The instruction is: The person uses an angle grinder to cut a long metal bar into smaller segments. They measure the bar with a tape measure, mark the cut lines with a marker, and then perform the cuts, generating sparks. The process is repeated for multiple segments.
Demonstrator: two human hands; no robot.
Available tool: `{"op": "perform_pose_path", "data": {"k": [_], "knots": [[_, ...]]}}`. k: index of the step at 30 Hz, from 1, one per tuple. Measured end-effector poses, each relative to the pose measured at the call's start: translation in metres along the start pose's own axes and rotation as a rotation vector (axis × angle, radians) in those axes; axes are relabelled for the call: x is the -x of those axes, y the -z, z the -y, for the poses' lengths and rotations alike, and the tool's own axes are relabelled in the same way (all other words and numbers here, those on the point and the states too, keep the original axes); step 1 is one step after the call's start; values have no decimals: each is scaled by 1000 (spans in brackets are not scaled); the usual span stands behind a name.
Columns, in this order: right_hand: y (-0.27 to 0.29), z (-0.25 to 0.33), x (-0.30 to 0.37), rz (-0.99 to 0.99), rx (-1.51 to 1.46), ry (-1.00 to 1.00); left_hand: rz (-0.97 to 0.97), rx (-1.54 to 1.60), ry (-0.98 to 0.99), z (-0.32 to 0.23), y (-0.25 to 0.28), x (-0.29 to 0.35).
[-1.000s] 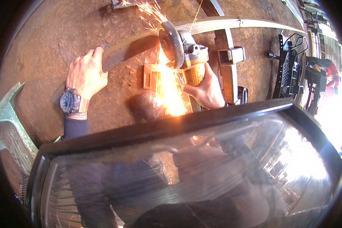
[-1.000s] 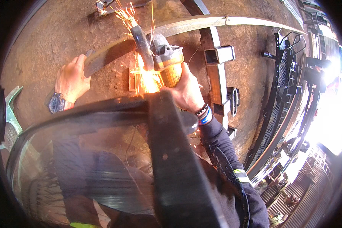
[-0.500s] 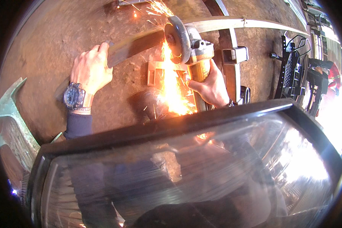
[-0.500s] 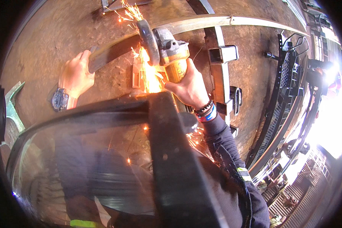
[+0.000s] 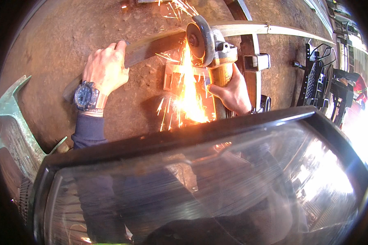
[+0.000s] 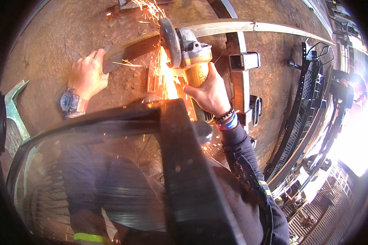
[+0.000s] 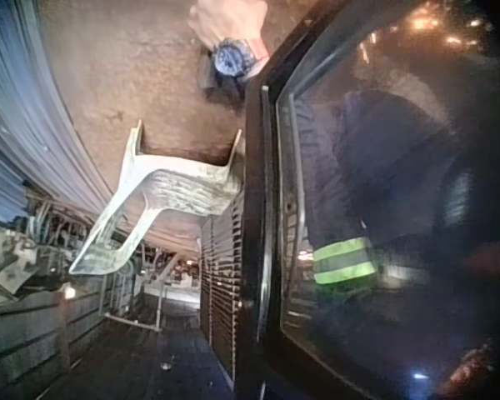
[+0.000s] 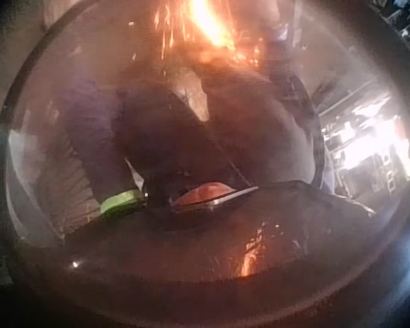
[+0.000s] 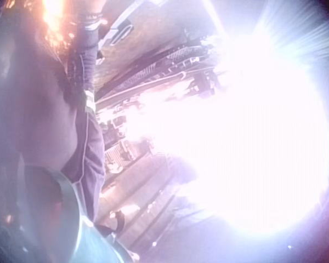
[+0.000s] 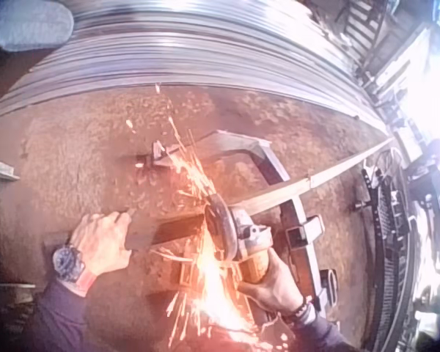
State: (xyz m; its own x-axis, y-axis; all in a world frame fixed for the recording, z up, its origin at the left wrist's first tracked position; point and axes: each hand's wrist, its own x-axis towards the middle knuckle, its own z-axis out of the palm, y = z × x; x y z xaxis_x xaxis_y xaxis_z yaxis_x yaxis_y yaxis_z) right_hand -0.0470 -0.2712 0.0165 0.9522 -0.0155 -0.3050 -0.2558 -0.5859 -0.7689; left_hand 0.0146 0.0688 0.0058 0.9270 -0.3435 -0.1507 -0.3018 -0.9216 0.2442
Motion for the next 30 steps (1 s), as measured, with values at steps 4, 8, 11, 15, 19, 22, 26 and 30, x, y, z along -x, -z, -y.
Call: {"op": "perform_pose_path", "data": {"k": [4, 8, 11, 15, 19, 22, 26, 30], "knots": [[3, -2, -1, -10, 39, 24, 7, 0, -1, -1, 0, -1], [3, -3, -5, 17, 19, 23, 10, -18, 22, -4, 6, 1], [5, -1, -5, 13, 49, 25, 10, -13, 8, -2, 3, 0], [7, -1, -3, 12, 44, 18, 18, -2, 3, -2, 2, -2], [7, -1, -1, 25, 47, -4, 26, -17, 6, -1, 2, 0], [6, -1, 3, 43, 21, -43, 48, -37, 17, 2, 2, 1], [7, -2, 10, 40, 49, -42, 56, -44, 10, 0, 0, -1], [6, -10, 13, 46, 34, -46, 77, -44, 25, 0, 0, -1]]}}
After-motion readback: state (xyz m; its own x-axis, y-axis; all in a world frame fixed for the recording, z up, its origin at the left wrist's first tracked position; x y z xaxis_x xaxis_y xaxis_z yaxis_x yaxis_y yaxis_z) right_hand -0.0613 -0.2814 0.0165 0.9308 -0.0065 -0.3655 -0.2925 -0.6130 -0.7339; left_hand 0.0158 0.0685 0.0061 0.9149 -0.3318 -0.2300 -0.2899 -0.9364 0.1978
